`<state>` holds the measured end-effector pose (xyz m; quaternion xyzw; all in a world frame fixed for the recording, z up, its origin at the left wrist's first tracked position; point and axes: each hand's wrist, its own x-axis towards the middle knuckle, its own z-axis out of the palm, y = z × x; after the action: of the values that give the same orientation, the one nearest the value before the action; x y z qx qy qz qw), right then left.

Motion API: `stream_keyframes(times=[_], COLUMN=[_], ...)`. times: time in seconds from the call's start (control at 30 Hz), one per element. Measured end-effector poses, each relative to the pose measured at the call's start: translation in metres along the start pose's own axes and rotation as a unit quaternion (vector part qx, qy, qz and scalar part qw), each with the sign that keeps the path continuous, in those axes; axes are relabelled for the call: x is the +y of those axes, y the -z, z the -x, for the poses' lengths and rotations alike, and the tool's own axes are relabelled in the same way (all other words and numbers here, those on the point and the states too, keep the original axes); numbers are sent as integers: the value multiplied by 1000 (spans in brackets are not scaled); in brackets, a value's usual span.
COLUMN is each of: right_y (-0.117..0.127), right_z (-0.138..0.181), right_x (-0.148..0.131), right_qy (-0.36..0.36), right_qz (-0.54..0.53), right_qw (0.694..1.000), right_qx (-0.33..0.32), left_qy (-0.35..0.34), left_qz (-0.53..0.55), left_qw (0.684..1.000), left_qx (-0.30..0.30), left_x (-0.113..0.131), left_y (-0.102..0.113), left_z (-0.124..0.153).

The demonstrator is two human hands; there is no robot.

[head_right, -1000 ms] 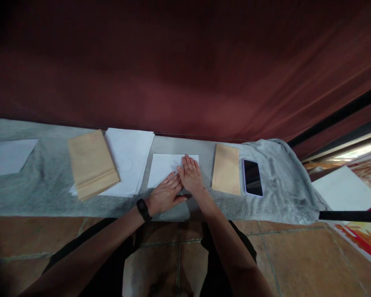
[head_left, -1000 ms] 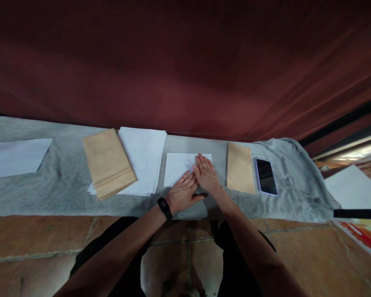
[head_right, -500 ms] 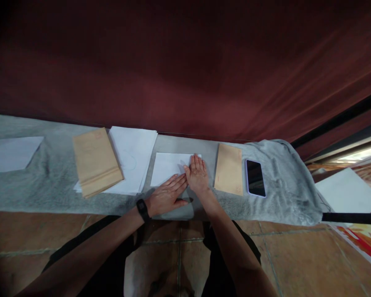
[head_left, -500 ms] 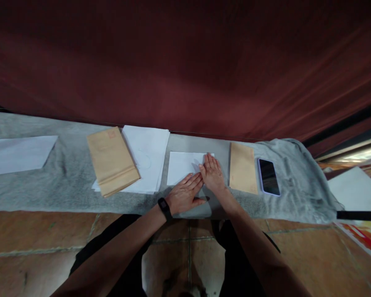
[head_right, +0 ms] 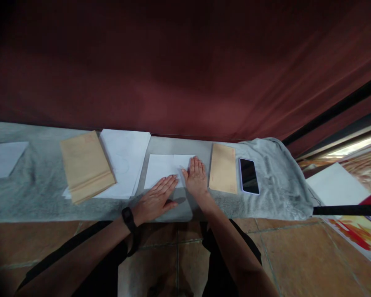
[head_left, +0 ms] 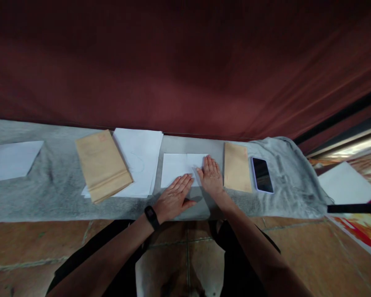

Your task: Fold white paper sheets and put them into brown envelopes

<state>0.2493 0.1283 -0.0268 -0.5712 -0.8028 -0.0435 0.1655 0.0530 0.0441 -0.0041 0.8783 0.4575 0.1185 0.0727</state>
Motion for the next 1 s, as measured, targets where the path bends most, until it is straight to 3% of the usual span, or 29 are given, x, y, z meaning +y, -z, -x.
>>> stream_keyframes(times=[0.3, 0.43, 0.6, 0.7, 1.0], right_y=[6, 17, 23, 23, 37], right_z=[-1, 3, 31, 44, 42], right_x=[-2, -19, -61, -75, -66], right_qy=[-41, 3, 114, 133, 148], right_qz=[-7, -45, -118, -130, -133], right_qw=[999, 998, 982, 977, 969], right_qx=[-1, -34, -90, -102, -147], left_qy=[124, 197, 184, 186, 244], left_qz=[-16, 9, 47, 37, -73], left_qw=[990, 975, 976, 977, 965], left_qx=[67, 102, 103, 95, 62], left_x=[-9, -28, -68, -82, -74], left_y=[-7, -5, 3, 8, 30], left_z=[7, -3, -29, -46, -74])
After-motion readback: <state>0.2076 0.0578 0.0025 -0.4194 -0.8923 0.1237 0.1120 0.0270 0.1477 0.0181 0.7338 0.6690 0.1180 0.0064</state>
